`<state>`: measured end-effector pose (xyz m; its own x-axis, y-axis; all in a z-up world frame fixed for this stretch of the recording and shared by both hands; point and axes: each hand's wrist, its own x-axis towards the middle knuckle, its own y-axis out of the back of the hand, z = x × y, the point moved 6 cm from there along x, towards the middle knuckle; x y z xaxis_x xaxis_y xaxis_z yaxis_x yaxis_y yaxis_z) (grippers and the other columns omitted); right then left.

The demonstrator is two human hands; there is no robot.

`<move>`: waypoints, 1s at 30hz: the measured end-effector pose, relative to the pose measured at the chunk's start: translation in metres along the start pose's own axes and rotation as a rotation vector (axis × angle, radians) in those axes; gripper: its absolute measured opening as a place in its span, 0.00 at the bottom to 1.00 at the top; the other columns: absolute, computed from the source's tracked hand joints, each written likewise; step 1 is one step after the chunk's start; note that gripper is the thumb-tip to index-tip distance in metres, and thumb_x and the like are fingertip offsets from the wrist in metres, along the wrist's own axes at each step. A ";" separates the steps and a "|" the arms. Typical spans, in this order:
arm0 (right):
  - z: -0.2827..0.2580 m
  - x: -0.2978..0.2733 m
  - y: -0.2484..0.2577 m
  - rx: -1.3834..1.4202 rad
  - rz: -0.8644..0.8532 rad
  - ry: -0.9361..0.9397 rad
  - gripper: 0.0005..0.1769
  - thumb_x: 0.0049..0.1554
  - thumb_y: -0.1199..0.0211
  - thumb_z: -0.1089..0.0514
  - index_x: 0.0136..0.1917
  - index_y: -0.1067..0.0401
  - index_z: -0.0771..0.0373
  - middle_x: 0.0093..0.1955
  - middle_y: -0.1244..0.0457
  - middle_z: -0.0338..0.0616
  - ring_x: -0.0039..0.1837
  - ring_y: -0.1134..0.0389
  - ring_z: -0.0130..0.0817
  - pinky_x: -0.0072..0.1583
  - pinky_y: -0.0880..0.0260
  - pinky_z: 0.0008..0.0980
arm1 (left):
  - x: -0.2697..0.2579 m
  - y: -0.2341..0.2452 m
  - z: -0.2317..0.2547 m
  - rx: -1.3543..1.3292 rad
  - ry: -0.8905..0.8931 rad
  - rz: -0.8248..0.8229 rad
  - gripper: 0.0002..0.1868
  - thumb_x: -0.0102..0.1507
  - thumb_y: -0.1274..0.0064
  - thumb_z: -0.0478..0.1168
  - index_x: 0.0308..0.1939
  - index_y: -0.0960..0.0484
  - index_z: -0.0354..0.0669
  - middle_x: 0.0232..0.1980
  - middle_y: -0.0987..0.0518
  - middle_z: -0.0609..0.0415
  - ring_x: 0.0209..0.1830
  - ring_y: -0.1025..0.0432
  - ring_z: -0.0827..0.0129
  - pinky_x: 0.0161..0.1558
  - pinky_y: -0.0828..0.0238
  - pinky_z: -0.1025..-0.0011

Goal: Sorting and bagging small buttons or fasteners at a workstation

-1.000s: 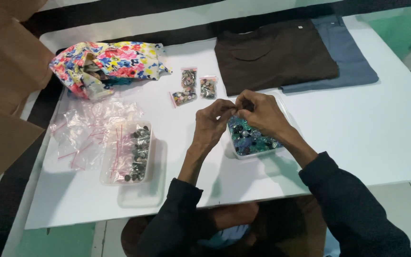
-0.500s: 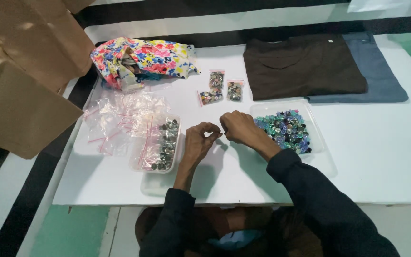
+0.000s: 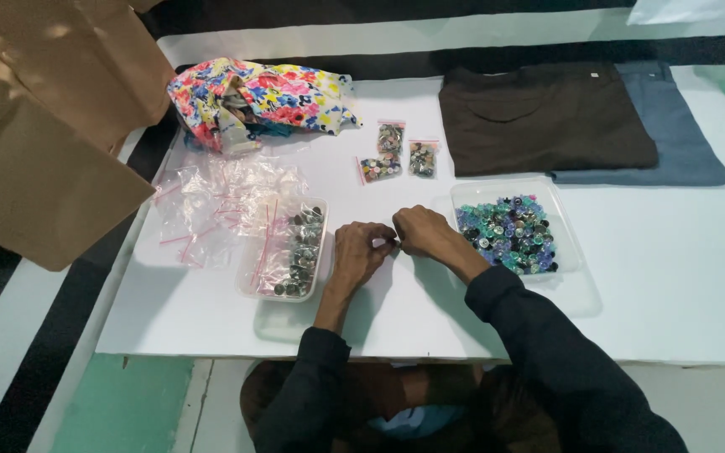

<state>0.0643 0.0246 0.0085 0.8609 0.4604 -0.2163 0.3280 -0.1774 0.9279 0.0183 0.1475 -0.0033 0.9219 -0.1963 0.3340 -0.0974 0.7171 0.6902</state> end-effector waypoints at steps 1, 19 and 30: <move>-0.002 -0.002 0.002 0.001 0.002 -0.001 0.09 0.46 0.31 0.67 0.44 0.19 0.66 0.41 0.29 0.62 0.50 0.25 0.63 0.50 0.25 0.58 | 0.000 0.001 0.000 0.001 -0.002 -0.001 0.10 0.54 0.34 0.36 0.37 0.12 0.56 0.37 0.13 0.58 0.45 0.18 0.59 0.49 0.23 0.61; 0.039 -0.098 0.116 -0.080 0.063 -0.052 0.10 0.54 0.37 0.67 0.50 0.21 0.66 0.47 0.28 0.60 0.55 0.26 0.59 0.54 0.24 0.53 | -0.001 0.014 0.060 -0.227 -0.028 0.167 0.12 0.63 0.37 0.40 0.50 0.18 0.48 0.49 0.17 0.52 0.53 0.22 0.51 0.56 0.28 0.54; 0.132 -0.106 0.016 -0.252 -0.308 0.014 0.16 0.51 0.31 0.55 0.53 0.21 0.61 0.54 0.29 0.56 0.61 0.29 0.59 0.59 0.26 0.54 | 0.051 -0.112 0.129 0.353 -0.401 -0.237 0.10 0.60 0.43 0.34 0.41 0.13 0.57 0.40 0.15 0.61 0.45 0.18 0.65 0.70 0.41 0.55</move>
<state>0.0295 -0.1417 0.0061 0.7312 0.4706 -0.4938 0.4628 0.1896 0.8660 0.0275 -0.0287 0.0189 0.7267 -0.6110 0.3141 -0.0886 0.3700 0.9248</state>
